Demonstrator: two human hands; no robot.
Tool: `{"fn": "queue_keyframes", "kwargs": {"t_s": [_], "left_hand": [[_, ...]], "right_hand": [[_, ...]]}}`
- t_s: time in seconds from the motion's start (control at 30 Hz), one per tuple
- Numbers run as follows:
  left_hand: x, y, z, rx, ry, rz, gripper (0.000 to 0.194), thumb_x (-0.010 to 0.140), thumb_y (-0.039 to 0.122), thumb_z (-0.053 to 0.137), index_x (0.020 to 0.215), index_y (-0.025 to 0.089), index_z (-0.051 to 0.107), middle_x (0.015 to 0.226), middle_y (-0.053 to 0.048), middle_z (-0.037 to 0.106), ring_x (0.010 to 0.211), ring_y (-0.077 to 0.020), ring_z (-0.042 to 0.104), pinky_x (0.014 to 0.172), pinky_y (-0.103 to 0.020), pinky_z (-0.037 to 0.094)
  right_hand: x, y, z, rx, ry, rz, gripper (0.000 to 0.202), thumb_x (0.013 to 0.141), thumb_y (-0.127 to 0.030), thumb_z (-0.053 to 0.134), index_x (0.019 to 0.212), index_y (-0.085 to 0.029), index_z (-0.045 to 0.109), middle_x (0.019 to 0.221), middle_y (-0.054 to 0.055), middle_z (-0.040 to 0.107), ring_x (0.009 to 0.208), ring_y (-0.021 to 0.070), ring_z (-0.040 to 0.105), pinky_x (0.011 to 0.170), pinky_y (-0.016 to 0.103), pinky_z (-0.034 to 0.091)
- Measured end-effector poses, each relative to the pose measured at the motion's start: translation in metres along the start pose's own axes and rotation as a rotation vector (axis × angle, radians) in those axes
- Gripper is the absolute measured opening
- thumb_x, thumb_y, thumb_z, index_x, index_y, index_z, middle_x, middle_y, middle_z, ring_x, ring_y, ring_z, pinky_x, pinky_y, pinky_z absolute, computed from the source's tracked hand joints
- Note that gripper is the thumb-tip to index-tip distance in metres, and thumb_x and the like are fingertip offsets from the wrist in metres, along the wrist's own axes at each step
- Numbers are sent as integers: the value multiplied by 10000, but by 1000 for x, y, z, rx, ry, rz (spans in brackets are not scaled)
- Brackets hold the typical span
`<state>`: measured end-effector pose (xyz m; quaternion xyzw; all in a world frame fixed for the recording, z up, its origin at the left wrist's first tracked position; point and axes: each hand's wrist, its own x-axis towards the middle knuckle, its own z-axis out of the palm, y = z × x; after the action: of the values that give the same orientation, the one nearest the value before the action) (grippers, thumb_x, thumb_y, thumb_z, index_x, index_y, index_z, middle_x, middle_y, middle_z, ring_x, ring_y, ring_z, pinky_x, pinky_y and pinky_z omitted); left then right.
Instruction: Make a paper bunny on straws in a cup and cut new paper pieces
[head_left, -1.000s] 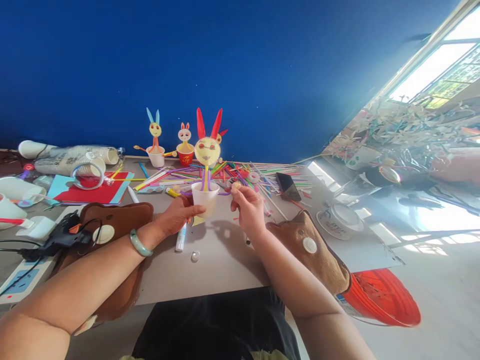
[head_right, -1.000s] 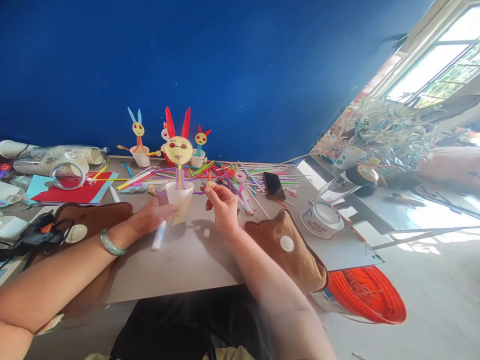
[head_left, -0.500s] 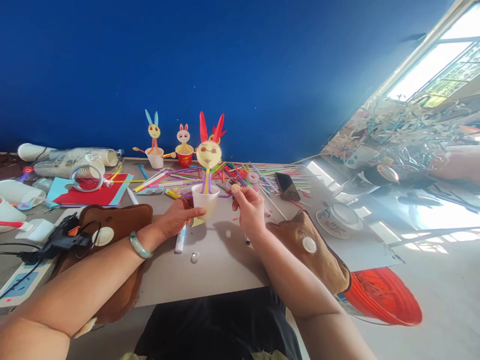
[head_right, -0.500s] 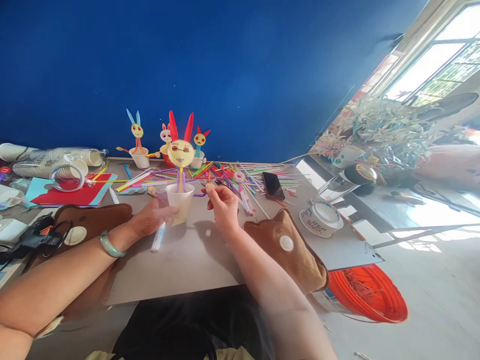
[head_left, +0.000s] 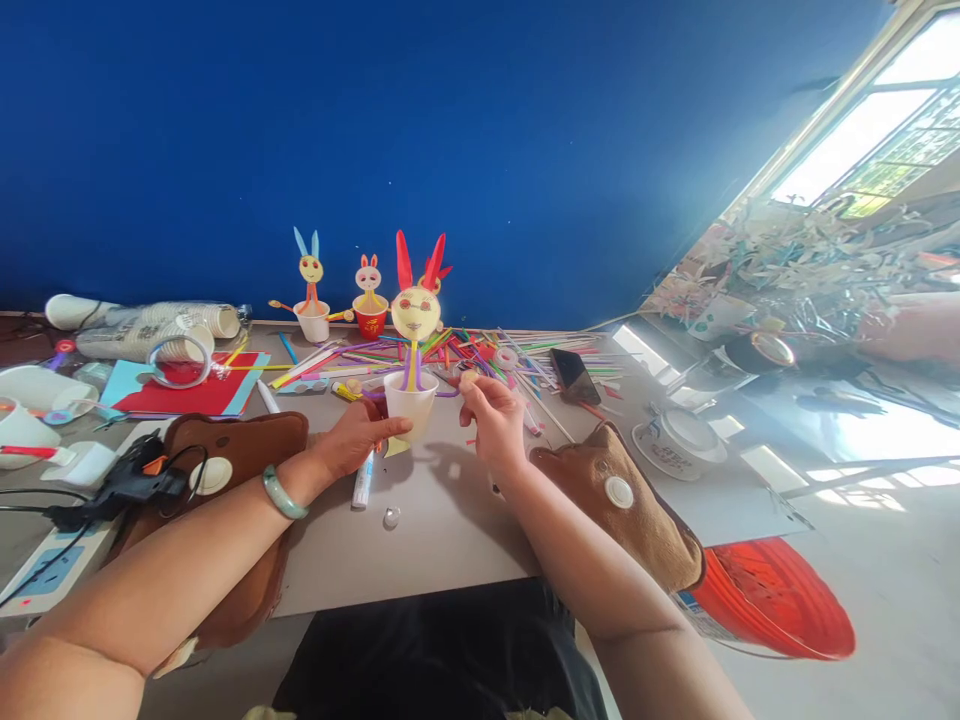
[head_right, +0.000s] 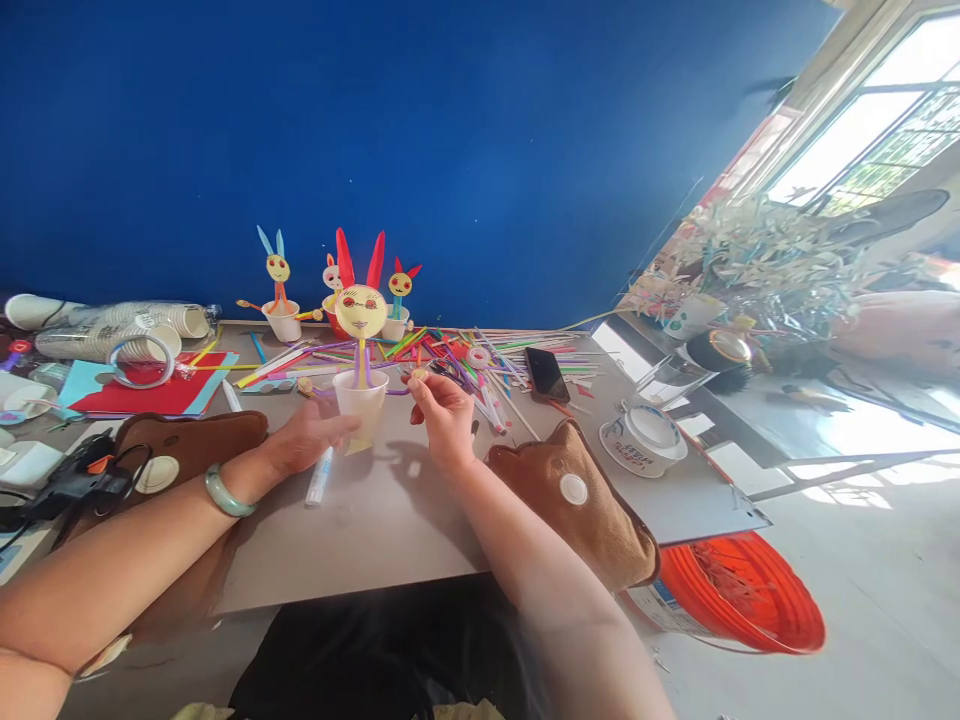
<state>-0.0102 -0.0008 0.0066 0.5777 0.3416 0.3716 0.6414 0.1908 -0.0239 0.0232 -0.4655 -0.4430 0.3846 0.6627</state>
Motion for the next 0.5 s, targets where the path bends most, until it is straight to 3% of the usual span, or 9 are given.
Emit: {"fn": "queue_keyframes", "kwargs": {"t_s": [0.2, 0.5], "left_hand": [[7, -15, -8, -17, -42, 19, 450, 731, 469, 785, 1001, 113, 729, 755, -40, 631, 559, -91, 433, 502, -234, 331], [7, -17, -6, -49, -30, 15, 424, 703, 446, 815, 962, 119, 738, 702, -23, 611, 546, -86, 407, 477, -227, 293]], "right_hand": [[-1, 1, -1, 35, -54, 29, 320, 697, -484, 817, 806, -218, 676, 493, -61, 543, 456, 109, 483, 486, 257, 411], [1, 2, -1, 29, 11, -10, 373, 724, -529, 798, 721, -190, 642, 750, 35, 734, 407, 57, 438, 440, 244, 390]]}}
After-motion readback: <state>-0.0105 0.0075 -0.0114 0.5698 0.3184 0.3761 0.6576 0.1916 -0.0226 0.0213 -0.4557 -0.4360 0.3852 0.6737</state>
